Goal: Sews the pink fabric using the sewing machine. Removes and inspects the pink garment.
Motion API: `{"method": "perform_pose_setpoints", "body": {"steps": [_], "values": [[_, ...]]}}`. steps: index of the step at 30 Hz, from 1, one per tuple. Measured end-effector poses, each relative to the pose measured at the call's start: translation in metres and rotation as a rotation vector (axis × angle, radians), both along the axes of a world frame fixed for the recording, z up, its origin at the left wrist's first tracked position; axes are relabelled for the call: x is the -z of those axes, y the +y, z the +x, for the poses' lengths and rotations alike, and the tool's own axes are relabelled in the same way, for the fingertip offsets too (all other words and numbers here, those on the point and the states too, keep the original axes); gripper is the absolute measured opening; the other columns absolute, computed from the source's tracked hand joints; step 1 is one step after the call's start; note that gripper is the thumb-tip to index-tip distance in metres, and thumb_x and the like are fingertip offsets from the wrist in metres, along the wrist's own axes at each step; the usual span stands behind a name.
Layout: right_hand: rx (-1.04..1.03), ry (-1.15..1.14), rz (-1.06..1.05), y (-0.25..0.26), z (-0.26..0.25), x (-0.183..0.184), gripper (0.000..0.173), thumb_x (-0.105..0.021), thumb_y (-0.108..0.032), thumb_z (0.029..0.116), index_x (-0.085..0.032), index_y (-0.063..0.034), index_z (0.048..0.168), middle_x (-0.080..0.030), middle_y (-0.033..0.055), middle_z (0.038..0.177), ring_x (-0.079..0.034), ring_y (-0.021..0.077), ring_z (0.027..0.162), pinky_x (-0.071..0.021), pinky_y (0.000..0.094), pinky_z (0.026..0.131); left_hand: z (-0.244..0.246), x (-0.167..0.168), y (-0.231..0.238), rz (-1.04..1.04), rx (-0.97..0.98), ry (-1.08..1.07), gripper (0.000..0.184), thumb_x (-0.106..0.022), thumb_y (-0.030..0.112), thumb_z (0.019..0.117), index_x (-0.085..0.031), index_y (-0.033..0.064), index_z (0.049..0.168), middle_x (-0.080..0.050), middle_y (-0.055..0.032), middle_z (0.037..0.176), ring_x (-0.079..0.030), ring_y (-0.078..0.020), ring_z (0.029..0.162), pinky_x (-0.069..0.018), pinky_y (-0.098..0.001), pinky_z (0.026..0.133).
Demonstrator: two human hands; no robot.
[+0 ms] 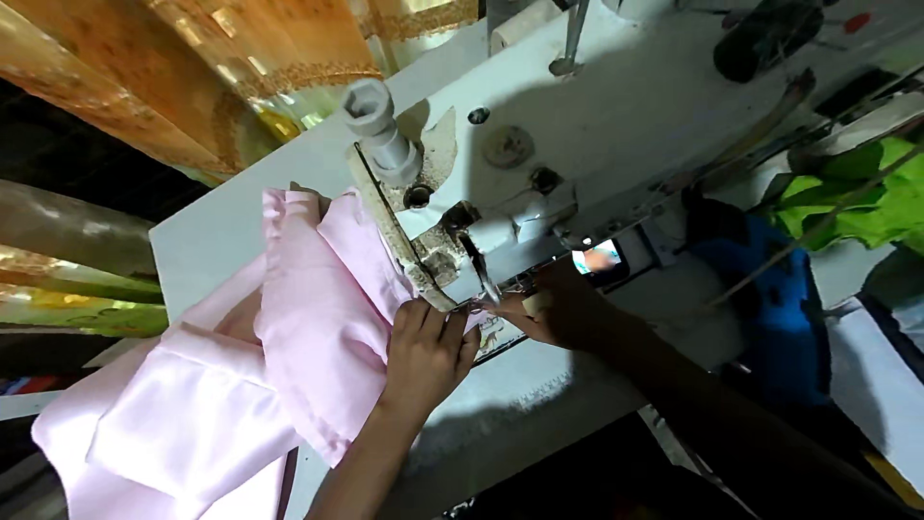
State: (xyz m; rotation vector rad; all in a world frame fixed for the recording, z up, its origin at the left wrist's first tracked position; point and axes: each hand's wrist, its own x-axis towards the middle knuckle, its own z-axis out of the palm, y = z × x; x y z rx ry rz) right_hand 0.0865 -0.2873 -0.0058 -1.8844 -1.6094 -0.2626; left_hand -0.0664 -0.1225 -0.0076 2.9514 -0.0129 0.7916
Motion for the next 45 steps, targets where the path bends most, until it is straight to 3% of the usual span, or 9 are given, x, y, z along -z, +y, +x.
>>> {"method": "perform_pose_setpoints", "body": {"steps": [4, 8, 12, 15, 21, 33, 38, 40, 45], "values": [[0.035, -0.048, -0.009, 0.0, 0.0, 0.001, 0.016, -0.065, -0.021, 0.0925, -0.081, -0.0212, 0.092, -0.072, 0.0079, 0.098, -0.064, 0.0332, 0.107, -0.0413, 0.0578, 0.094, 0.003, -0.001, 0.008, 0.018, 0.029, -0.018, 0.03, -0.058, 0.031, 0.0965, -0.077, 0.0078, 0.091, -0.072, -0.0108, 0.089, -0.068, -0.0279, 0.086, -0.0529, -0.042, 0.08], [0.051, -0.059, -0.003, 0.001, 0.0, 0.001, 0.017, -0.064, -0.023, 0.0937, -0.081, -0.0224, 0.093, -0.071, 0.0077, 0.097, -0.063, 0.0337, 0.108, -0.0397, 0.0579, 0.095, -0.005, -0.018, -0.001, 0.063, 0.004, 0.075, 0.028, -0.057, 0.029, 0.1011, -0.078, 0.0106, 0.104, -0.075, -0.0111, 0.101, -0.07, -0.0295, 0.097, -0.0525, -0.0461, 0.088], [-0.017, -0.064, 0.052, 0.002, -0.003, 0.003, 0.019, -0.063, -0.025, 0.0951, -0.082, -0.0255, 0.093, -0.072, 0.0103, 0.098, -0.062, 0.0365, 0.109, -0.0413, 0.0603, 0.095, -0.009, -0.012, -0.006, 0.038, -0.003, 0.086, 0.028, -0.056, 0.025, 0.1002, -0.078, 0.0092, 0.106, -0.075, -0.0125, 0.105, -0.07, -0.0318, 0.105, -0.0528, -0.0492, 0.093], [-0.014, -0.061, 0.099, 0.001, -0.002, 0.007, 0.016, -0.066, -0.023, 0.0929, -0.081, -0.0259, 0.089, -0.072, 0.0061, 0.098, -0.061, 0.0333, 0.109, -0.0389, 0.0554, 0.093, -0.009, -0.007, -0.013, -0.002, -0.028, 0.057, 0.027, -0.056, 0.026, 0.1003, -0.078, 0.0116, 0.107, -0.073, -0.0135, 0.105, -0.068, -0.0335, 0.105, -0.0506, -0.0498, 0.091], [0.013, 0.003, 0.062, -0.002, -0.001, 0.005, 0.018, -0.064, -0.025, 0.0933, -0.081, -0.0229, 0.087, -0.069, 0.0041, 0.089, -0.062, 0.0318, 0.1, -0.0367, 0.0588, 0.094, -0.006, 0.003, -0.028, -0.049, -0.142, -0.069, 0.025, -0.062, 0.024, 0.0958, -0.078, 0.0049, 0.094, -0.074, -0.0128, 0.1, -0.07, -0.03, 0.1, -0.055, -0.0428, 0.089], [0.091, -0.054, -0.037, -0.002, -0.006, -0.002, 0.024, -0.066, -0.01, 0.0884, -0.082, -0.0245, 0.099, -0.067, 0.0081, 0.09, -0.062, 0.0333, 0.1, -0.0369, 0.0578, 0.095, 0.007, 0.009, -0.012, -0.035, -0.142, -0.068, 0.034, -0.053, 0.027, 0.0968, -0.078, 0.0042, 0.093, -0.073, -0.0135, 0.094, -0.068, -0.0321, 0.093, -0.0525, -0.0452, 0.087], [0.074, 0.017, -0.008, -0.02, -0.04, -0.007, 0.029, -0.065, -0.006, 0.0906, -0.08, -0.0242, 0.107, -0.07, 0.0075, 0.094, -0.063, 0.0321, 0.097, -0.0426, 0.061, 0.094, 0.012, 0.011, -0.004, 0.017, -0.108, -0.07, 0.037, -0.051, 0.029, 0.0974, -0.077, 0.0033, 0.09, -0.072, -0.0154, 0.092, -0.068, -0.0358, 0.094, -0.052, -0.049, 0.088], [0.058, 0.042, -0.002, -0.033, -0.06, -0.007, 0.029, -0.062, -0.006, 0.0924, -0.079, -0.023, 0.109, -0.07, 0.005, 0.096, -0.065, 0.0287, 0.095, -0.0485, 0.057, 0.091, 0.014, 0.011, 0.0, 0.021, -0.083, -0.079, 0.037, -0.051, 0.028, 0.098, -0.077, 0.0024, 0.09, -0.071, -0.0165, 0.091, -0.068, -0.0366, 0.092, -0.0523, -0.0499, 0.085], [0.08, 0.08, 0.08, -0.061, -0.1, 0.003, 0.026, -0.06, -0.012, 0.0946, -0.078, -0.0272, 0.106, -0.069, 0.0005, 0.093, -0.062, 0.0241, 0.094, -0.045, 0.0485, 0.091, 0.018, 0.01, 0.007, 0.022, -0.051, -0.078, 0.039, -0.05, 0.028, 0.0975, -0.076, 0.0005, 0.089, -0.07, -0.0167, 0.086, -0.068, -0.0362, 0.085, -0.0525, -0.0505, 0.081]]}}
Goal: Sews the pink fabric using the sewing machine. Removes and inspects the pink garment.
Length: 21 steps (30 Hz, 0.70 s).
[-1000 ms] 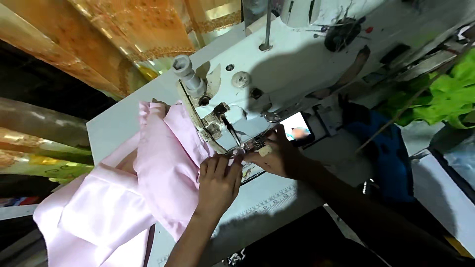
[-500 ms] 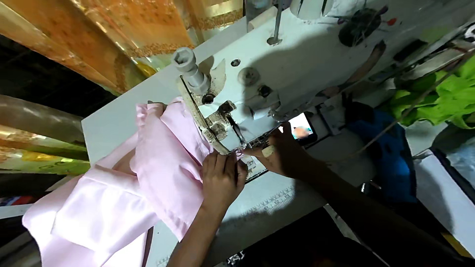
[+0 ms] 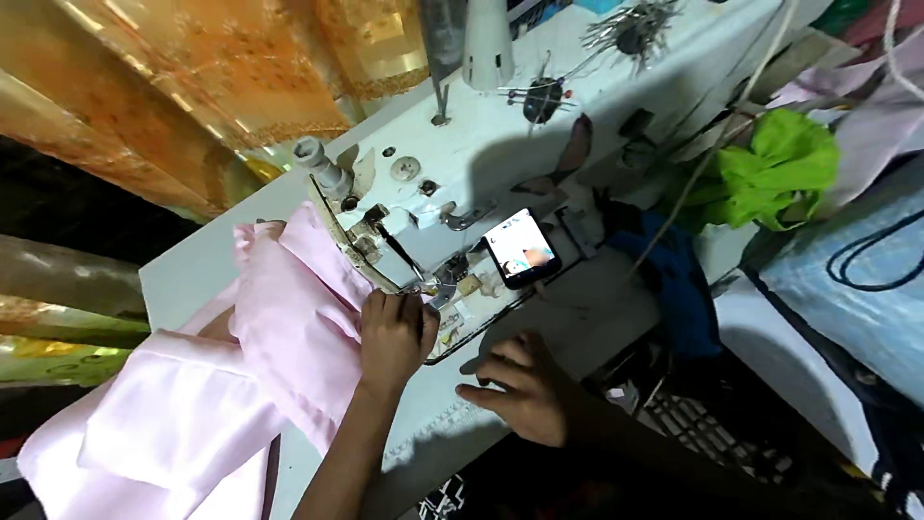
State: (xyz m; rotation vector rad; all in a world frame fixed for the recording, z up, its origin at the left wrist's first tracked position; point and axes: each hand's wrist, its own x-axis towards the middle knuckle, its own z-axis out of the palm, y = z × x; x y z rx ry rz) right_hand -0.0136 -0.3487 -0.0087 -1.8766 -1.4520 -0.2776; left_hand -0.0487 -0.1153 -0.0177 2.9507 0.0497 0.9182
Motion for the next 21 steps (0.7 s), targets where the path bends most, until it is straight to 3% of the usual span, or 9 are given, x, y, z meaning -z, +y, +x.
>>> {"method": "perform_pose_setpoints", "body": {"steps": [4, 8, 13, 17, 19, 21], "values": [[-0.016, 0.006, 0.007, -0.02, -0.007, 0.003, 0.028, -0.056, -0.013, 0.0965, -0.077, -0.0277, 0.107, -0.069, -0.0003, 0.094, -0.062, 0.0224, 0.094, -0.0446, 0.0451, 0.09, 0.004, -0.002, 0.008, -0.029, 0.03, 0.019, 0.038, -0.052, 0.029, 0.0958, -0.074, -0.0002, 0.084, -0.069, -0.0184, 0.084, -0.067, -0.0385, 0.085, -0.0524, -0.0528, 0.079], [0.106, -0.036, -0.074, -0.037, 0.004, -0.002, 0.029, -0.055, -0.011, 0.0951, -0.077, -0.0256, 0.107, -0.072, 0.0027, 0.095, -0.067, 0.0261, 0.093, -0.0498, 0.05, 0.085, 0.004, -0.003, 0.013, -0.037, 0.021, 0.052, 0.038, -0.052, 0.028, 0.0956, -0.073, -0.0013, 0.083, -0.068, -0.022, 0.087, -0.067, -0.0423, 0.088, -0.0525, -0.0576, 0.081], [0.415, 0.093, -0.161, -0.051, 0.029, -0.026, 0.024, -0.06, -0.014, 0.098, -0.077, -0.0075, 0.112, -0.074, 0.015, 0.098, -0.071, 0.0362, 0.094, -0.0567, 0.0531, 0.081, 0.008, -0.006, 0.012, -0.083, -0.008, 0.068, 0.037, -0.054, 0.027, 0.0952, -0.074, -0.0031, 0.088, -0.069, -0.0274, 0.094, -0.067, -0.0488, 0.094, -0.0519, -0.0632, 0.084], [0.605, 0.429, -0.51, -0.052, 0.046, -0.071, 0.034, -0.051, -0.018, 0.1075, -0.065, -0.0032, 0.134, -0.072, 0.0235, 0.099, -0.071, 0.0427, 0.093, -0.056, 0.0564, 0.08, 0.009, -0.007, 0.012, -0.064, -0.047, 0.056, 0.04, -0.052, 0.029, 0.0962, -0.074, -0.0021, 0.084, -0.07, -0.0269, 0.092, -0.068, -0.0481, 0.094, -0.0516, -0.0633, 0.085], [0.633, 0.578, -0.732, -0.05, 0.058, -0.092, 0.042, -0.044, -0.022, 0.1108, -0.051, -0.0097, 0.15, -0.071, 0.0252, 0.1, -0.068, 0.0458, 0.096, -0.0523, 0.0588, 0.081, 0.01, -0.008, 0.011, -0.062, -0.067, 0.056, 0.042, -0.051, 0.03, 0.0964, -0.074, -0.0022, 0.083, -0.07, -0.0267, 0.09, -0.068, -0.0487, 0.093, -0.0509, -0.0637, 0.086], [0.638, 0.612, -0.823, -0.048, 0.066, -0.098, 0.046, -0.041, -0.023, 0.1115, -0.043, -0.0164, 0.157, -0.07, 0.0248, 0.1, -0.068, 0.0457, 0.096, -0.0515, 0.0587, 0.081, 0.01, -0.008, 0.01, -0.072, -0.081, 0.061, 0.042, -0.051, 0.03, 0.0967, -0.073, -0.0029, 0.081, -0.069, -0.0277, 0.088, -0.067, -0.0501, 0.091, -0.0505, -0.0644, 0.084]]}}
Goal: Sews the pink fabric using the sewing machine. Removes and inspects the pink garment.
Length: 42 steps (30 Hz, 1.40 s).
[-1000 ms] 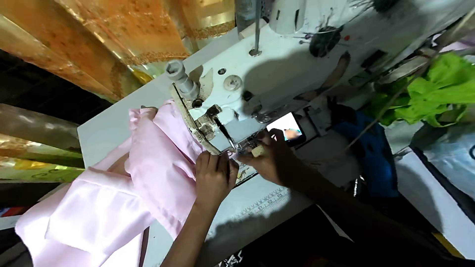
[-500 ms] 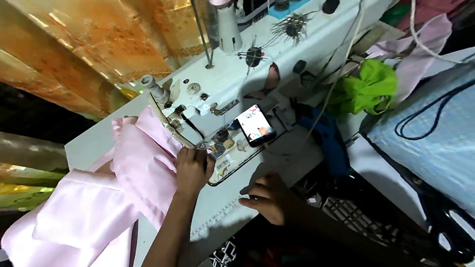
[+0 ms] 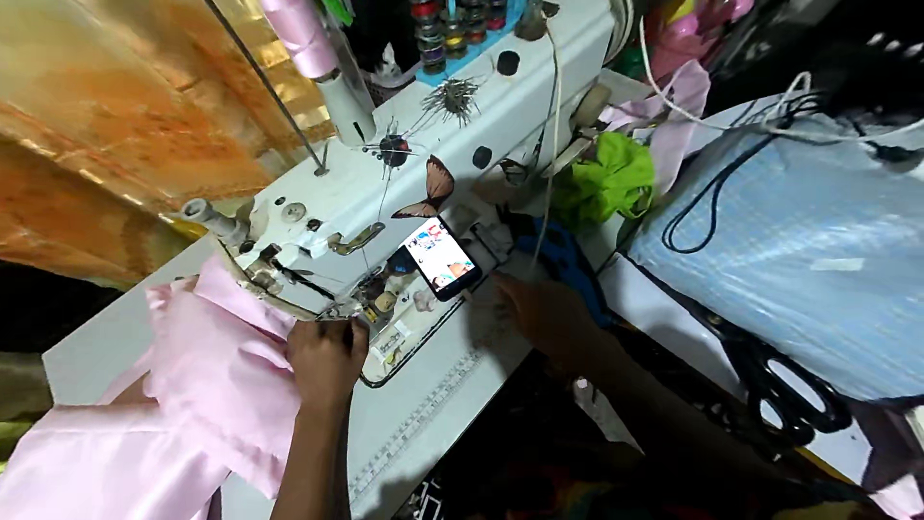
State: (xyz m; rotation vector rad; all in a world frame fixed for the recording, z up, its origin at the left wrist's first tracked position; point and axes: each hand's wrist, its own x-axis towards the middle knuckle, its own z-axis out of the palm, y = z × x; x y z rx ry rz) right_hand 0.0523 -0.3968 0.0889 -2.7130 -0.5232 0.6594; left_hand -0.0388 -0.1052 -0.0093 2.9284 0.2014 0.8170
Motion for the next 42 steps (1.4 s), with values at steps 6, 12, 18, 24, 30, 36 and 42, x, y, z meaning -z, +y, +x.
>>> {"method": "perform_pose_setpoints", "body": {"steps": [6, 12, 18, 24, 30, 36, 42], "values": [[-0.057, 0.03, 0.009, 0.006, 0.015, 0.012, 0.05, -0.043, -0.019, 0.1101, -0.039, -0.0256, 0.159, -0.069, 0.0237, 0.096, -0.067, 0.0451, 0.09, -0.0507, 0.0607, 0.076, 0.0, -0.001, 0.0, -0.026, -0.034, 0.031, 0.044, -0.053, 0.032, 0.096, -0.07, -0.0032, 0.076, -0.068, -0.0291, 0.086, -0.067, -0.0516, 0.091, -0.0495, -0.0663, 0.083], [-0.085, 0.024, 0.05, 0.017, 0.021, 0.014, 0.05, -0.045, -0.022, 0.1103, -0.039, -0.0236, 0.16, -0.069, 0.0224, 0.09, -0.067, 0.0441, 0.085, -0.0511, 0.0595, 0.073, -0.001, -0.002, 0.002, -0.031, -0.095, 0.048, 0.05, -0.051, 0.036, 0.0973, -0.07, -0.004, 0.076, -0.068, -0.0301, 0.085, -0.067, -0.0541, 0.09, -0.0488, -0.0676, 0.082], [-0.121, 0.021, -0.036, 0.047, 0.033, 0.004, 0.041, -0.051, -0.018, 0.1073, -0.052, -0.0154, 0.148, -0.07, 0.0219, 0.097, -0.069, 0.0431, 0.092, -0.0524, 0.0576, 0.075, -0.01, -0.001, 0.012, -0.06, -0.178, 0.05, 0.05, -0.052, 0.038, 0.096, -0.071, -0.0052, 0.078, -0.069, -0.0329, 0.096, -0.066, -0.0544, 0.1, -0.0485, -0.0666, 0.09], [-0.092, -0.024, 0.022, 0.064, 0.05, 0.012, 0.038, -0.053, -0.014, 0.1046, -0.054, -0.0127, 0.143, -0.07, 0.0231, 0.101, -0.069, 0.044, 0.092, -0.0527, 0.0598, 0.073, -0.027, -0.004, 0.016, -0.103, -0.237, 0.002, 0.04, -0.055, 0.029, 0.0964, -0.075, -0.0044, 0.096, -0.068, -0.0324, 0.108, -0.065, -0.0511, 0.106, -0.0492, -0.0622, 0.093], [-0.132, -0.072, 0.136, 0.031, 0.034, 0.013, 0.041, -0.05, -0.027, 0.1089, -0.055, -0.0145, 0.147, -0.07, 0.0209, 0.092, -0.069, 0.0408, 0.084, -0.0542, 0.0584, 0.074, -0.09, -0.009, -0.048, -0.184, -0.354, 0.007, 0.036, -0.054, 0.02, 0.0989, -0.073, -0.0059, 0.115, -0.066, -0.0323, 0.119, -0.064, -0.0478, 0.111, -0.0505, -0.0534, 0.098], [-0.196, -0.33, 0.17, -0.031, -0.026, 0.032, 0.037, -0.056, -0.03, 0.1043, -0.071, -0.0041, 0.127, -0.069, 0.023, 0.114, -0.069, 0.0435, 0.101, -0.0573, 0.0575, 0.074, -0.117, -0.009, -0.099, -0.176, -0.375, 0.03, 0.036, -0.054, 0.016, 0.0955, -0.073, -0.0076, 0.114, -0.067, -0.0312, 0.115, -0.065, -0.0481, 0.105, -0.0517, -0.0543, 0.092], [-0.248, -0.438, 0.257, -0.031, -0.045, 0.072, 0.04, -0.06, -0.026, 0.1012, -0.066, -0.0022, 0.133, -0.068, 0.0264, 0.117, -0.068, 0.0455, 0.102, -0.0588, 0.054, 0.077, -0.115, -0.033, -0.092, -0.202, -0.294, 0.163, 0.031, -0.059, 0.016, 0.0948, -0.074, -0.006, 0.11, -0.068, -0.0304, 0.113, -0.066, -0.0505, 0.101, -0.052, -0.0634, 0.083]]}}
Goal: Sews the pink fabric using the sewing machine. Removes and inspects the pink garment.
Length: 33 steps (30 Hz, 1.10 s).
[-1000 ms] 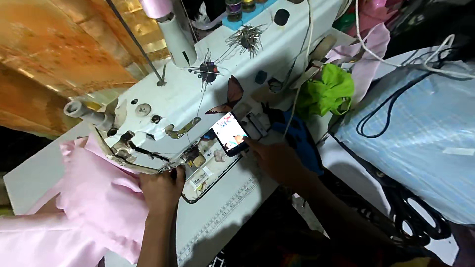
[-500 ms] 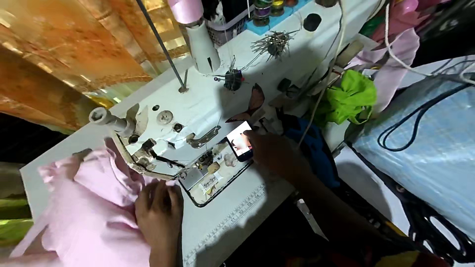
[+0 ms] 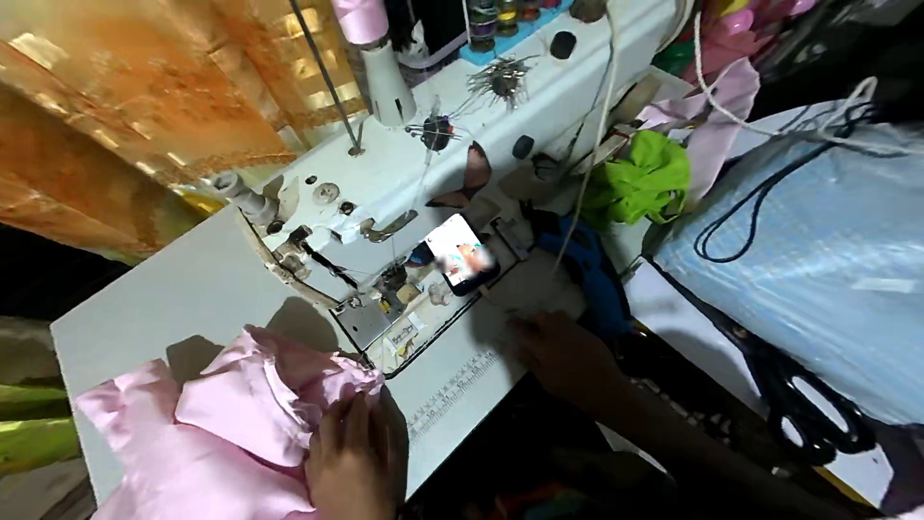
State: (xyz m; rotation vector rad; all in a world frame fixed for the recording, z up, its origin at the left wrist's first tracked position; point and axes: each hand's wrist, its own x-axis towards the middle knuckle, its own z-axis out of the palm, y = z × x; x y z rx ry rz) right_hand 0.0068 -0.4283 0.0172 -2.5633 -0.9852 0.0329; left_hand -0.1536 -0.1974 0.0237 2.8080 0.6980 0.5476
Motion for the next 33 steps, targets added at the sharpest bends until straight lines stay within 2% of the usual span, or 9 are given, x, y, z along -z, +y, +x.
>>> {"method": "perform_pose_setpoints", "body": {"steps": [5, 8, 11, 15, 18, 21, 29, 31, 33], "values": [[-0.058, -0.051, 0.091, 0.011, 0.001, 0.002, 0.037, -0.06, -0.024, 0.1009, -0.068, -0.0017, 0.13, -0.069, 0.0234, 0.111, -0.069, 0.0416, 0.099, -0.0587, 0.052, 0.079, 0.007, -0.023, 0.01, 0.006, 0.058, 0.13, 0.031, -0.068, 0.019, 0.0946, -0.072, -0.002, 0.117, -0.069, -0.0311, 0.112, -0.067, -0.0537, 0.1, -0.0513, -0.0694, 0.079], [-0.003, -0.026, 0.12, 0.004, 0.002, -0.019, 0.035, -0.058, -0.027, 0.1026, -0.072, -0.0043, 0.125, -0.072, 0.02, 0.105, -0.071, 0.039, 0.097, -0.0581, 0.0526, 0.079, 0.009, -0.02, 0.03, 0.059, 0.174, 0.097, 0.029, -0.066, 0.025, 0.0951, -0.078, 0.0035, 0.11, -0.071, -0.0275, 0.103, -0.067, -0.0511, 0.095, -0.0483, -0.0704, 0.08], [0.258, 0.027, 0.059, -0.038, 0.002, -0.047, 0.031, -0.058, -0.028, 0.1043, -0.074, -0.0049, 0.117, -0.072, 0.0183, 0.108, -0.07, 0.0375, 0.102, -0.0574, 0.0563, 0.084, 0.01, -0.008, 0.04, 0.033, 0.223, 0.05, 0.037, -0.063, 0.033, 0.0953, -0.078, 0.0013, 0.105, -0.07, -0.0265, 0.105, -0.065, -0.0501, 0.099, -0.0429, -0.071, 0.086], [0.645, 0.011, -0.166, -0.141, -0.02, -0.065, 0.027, -0.066, -0.027, 0.1006, -0.074, -0.0018, 0.099, -0.07, 0.0251, 0.091, -0.069, 0.0492, 0.084, -0.0521, 0.069, 0.066, 0.006, -0.001, 0.045, -0.09, 0.235, -0.032, 0.037, -0.062, 0.032, 0.0958, -0.077, -0.0007, 0.105, -0.07, -0.0244, 0.101, -0.065, -0.0453, 0.094, -0.046, -0.0663, 0.084], [0.781, 0.149, -0.289, -0.204, -0.053, -0.061, 0.033, -0.064, -0.026, 0.1016, -0.07, 0.0021, 0.118, -0.066, 0.0388, 0.108, -0.061, 0.0655, 0.1, -0.044, 0.082, 0.074, 0.008, 0.001, 0.043, -0.1, 0.205, -0.05, 0.037, -0.059, 0.033, 0.0965, -0.079, 0.0029, 0.104, -0.071, -0.0208, 0.097, -0.066, -0.0421, 0.091, -0.0453, -0.0658, 0.082], [0.701, 0.188, -0.264, -0.241, -0.078, -0.037, 0.044, -0.069, -0.009, 0.0953, -0.061, 0.0041, 0.136, -0.058, 0.04, 0.129, -0.051, 0.0663, 0.12, -0.0421, 0.0806, 0.091, 0.009, 0.0, 0.039, -0.075, 0.179, -0.031, 0.04, -0.054, 0.033, 0.0969, -0.077, 0.0004, 0.102, -0.072, -0.0221, 0.101, -0.067, -0.0448, 0.095, -0.0438, -0.0688, 0.085], [0.532, -0.162, -0.062, -0.248, -0.078, 0.014, 0.051, -0.057, -0.027, 0.0999, -0.059, 0.0063, 0.138, -0.063, 0.0392, 0.116, -0.06, 0.0632, 0.104, -0.0464, 0.0713, 0.091, 0.014, -0.004, 0.039, -0.031, 0.19, -0.001, 0.041, -0.054, 0.033, 0.0988, -0.075, -0.0017, 0.103, -0.073, -0.0221, 0.098, -0.07, -0.0434, 0.092, -0.0467, -0.0684, 0.083], [0.522, -0.081, -0.022, -0.251, -0.075, 0.01, 0.054, -0.055, -0.028, 0.1003, -0.055, 0.0057, 0.142, -0.062, 0.0386, 0.12, -0.06, 0.0612, 0.107, -0.0462, 0.071, 0.092, 0.013, -0.002, 0.04, -0.077, 0.18, -0.022, 0.039, -0.057, 0.032, 0.0972, -0.075, -0.0025, 0.103, -0.072, -0.0223, 0.096, -0.07, -0.0422, 0.09, -0.0481, -0.0674, 0.081], [0.562, 0.196, 0.093, -0.253, -0.078, -0.01, 0.059, -0.057, -0.018, 0.0985, -0.044, 0.0041, 0.151, -0.064, 0.0309, 0.126, -0.065, 0.0438, 0.11, -0.0511, 0.0592, 0.095, 0.013, -0.001, 0.04, -0.105, 0.152, -0.048, 0.039, -0.057, 0.033, 0.0968, -0.074, -0.0025, 0.101, -0.072, -0.0216, 0.093, -0.069, -0.0408, 0.087, -0.0486, -0.0657, 0.079]]}}
